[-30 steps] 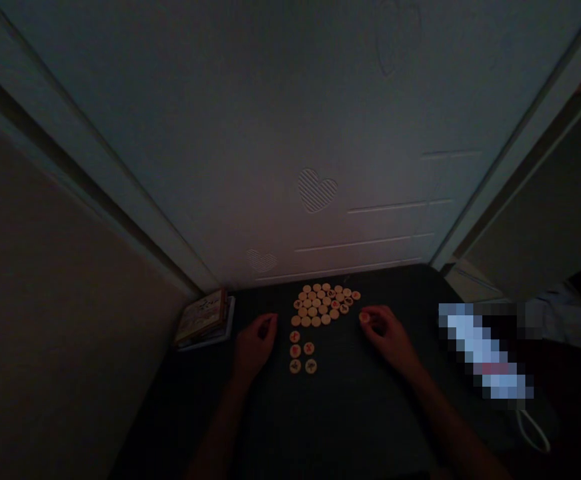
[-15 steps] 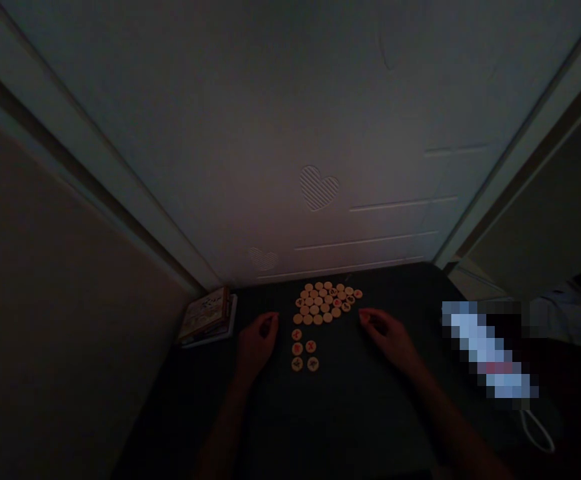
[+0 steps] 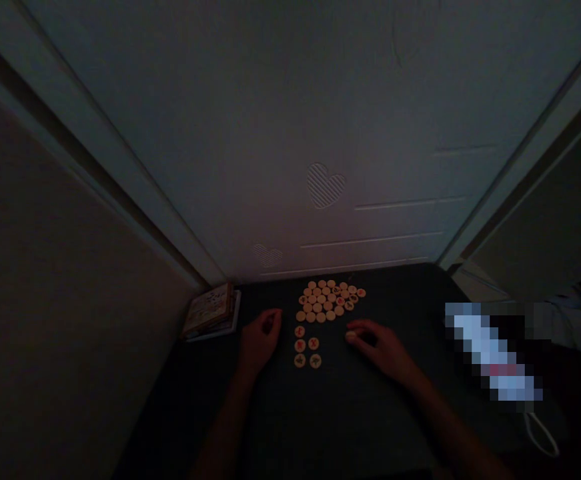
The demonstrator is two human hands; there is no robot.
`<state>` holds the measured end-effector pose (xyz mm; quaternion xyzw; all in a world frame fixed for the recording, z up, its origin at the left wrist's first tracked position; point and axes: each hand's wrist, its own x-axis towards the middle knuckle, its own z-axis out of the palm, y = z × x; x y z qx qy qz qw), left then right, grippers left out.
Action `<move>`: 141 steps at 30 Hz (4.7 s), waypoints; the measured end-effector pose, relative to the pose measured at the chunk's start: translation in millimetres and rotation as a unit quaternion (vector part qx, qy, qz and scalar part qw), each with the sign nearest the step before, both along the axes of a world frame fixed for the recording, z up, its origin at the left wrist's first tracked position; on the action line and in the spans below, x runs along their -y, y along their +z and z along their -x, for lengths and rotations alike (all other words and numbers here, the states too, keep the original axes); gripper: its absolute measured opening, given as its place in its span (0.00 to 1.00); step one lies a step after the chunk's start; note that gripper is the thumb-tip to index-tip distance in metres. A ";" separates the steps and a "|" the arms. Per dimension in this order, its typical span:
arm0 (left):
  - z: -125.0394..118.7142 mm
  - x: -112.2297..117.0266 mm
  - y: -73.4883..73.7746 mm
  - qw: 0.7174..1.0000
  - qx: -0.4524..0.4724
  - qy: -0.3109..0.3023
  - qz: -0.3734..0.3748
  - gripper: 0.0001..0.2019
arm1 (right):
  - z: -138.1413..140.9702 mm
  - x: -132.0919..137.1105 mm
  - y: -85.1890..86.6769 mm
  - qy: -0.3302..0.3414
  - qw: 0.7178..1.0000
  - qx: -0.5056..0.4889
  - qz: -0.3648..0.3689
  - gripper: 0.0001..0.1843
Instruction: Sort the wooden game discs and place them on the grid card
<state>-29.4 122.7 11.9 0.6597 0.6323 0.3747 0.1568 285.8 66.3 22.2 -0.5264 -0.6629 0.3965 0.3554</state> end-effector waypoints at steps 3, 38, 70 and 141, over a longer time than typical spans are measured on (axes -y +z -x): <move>-0.3 0.1 0.0 1.000 0.006 -0.001 0.004 0.17 | 19.1 5.5 -2.4 0.059 0.998 0.025 -0.019 0.12; 0.9 0.4 -1.2 1.000 0.022 0.007 0.015 0.17 | 44.6 24.2 4.3 0.155 0.936 0.177 -0.263 0.16; 2.3 -2.3 -6.2 0.999 0.027 0.008 0.016 0.17 | 41.9 20.6 0.6 0.109 0.952 0.180 -0.221 0.10; -15.0 -30.8 17.6 0.988 -0.016 -0.131 0.076 0.15 | -6.3 -12.7 -16.9 -0.213 0.957 0.081 -0.181 0.12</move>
